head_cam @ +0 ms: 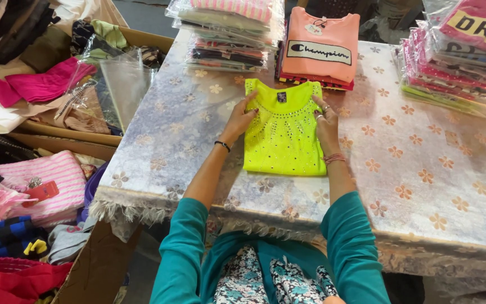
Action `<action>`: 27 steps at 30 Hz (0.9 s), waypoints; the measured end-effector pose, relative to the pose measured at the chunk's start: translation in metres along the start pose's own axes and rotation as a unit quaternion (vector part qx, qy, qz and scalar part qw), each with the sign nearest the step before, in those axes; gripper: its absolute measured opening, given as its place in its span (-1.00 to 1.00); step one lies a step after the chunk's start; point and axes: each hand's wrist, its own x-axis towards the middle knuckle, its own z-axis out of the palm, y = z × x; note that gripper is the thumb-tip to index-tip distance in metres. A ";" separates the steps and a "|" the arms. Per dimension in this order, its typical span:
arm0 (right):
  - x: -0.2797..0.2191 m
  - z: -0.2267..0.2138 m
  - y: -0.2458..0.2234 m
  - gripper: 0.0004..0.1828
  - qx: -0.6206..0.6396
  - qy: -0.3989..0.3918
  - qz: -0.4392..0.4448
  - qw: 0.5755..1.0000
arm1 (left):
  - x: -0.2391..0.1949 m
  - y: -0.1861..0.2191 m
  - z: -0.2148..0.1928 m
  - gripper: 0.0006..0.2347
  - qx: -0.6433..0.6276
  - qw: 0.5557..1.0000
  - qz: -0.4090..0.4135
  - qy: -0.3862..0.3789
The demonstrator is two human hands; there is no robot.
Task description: The person folds a lime green shirt, a black t-shirt, and a grey t-shirt on a table covered with a floral tablecloth. They smooth out each garment, fold the sleeves and sides, and stack the folded items on top of a pile of other clothes.
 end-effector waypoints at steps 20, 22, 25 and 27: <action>-0.030 -0.016 -0.036 -0.38 -0.046 -0.121 0.105 0.986 | -0.014 0.021 -0.015 -0.19 0.128 0.960 -0.082 -0.235; -0.034 -0.015 -0.031 -0.36 -0.046 -0.132 0.066 0.988 | -0.020 0.030 -0.010 -0.17 0.134 0.959 -0.117 -0.221; -0.044 -0.012 -0.056 -0.29 -0.121 -0.111 0.031 0.986 | -0.019 0.035 -0.001 -0.17 0.134 0.966 -0.033 -0.217; -0.052 -0.018 -0.070 -0.27 -0.215 -0.115 -0.050 0.968 | -0.023 0.059 0.013 -0.20 0.177 0.964 0.048 -0.193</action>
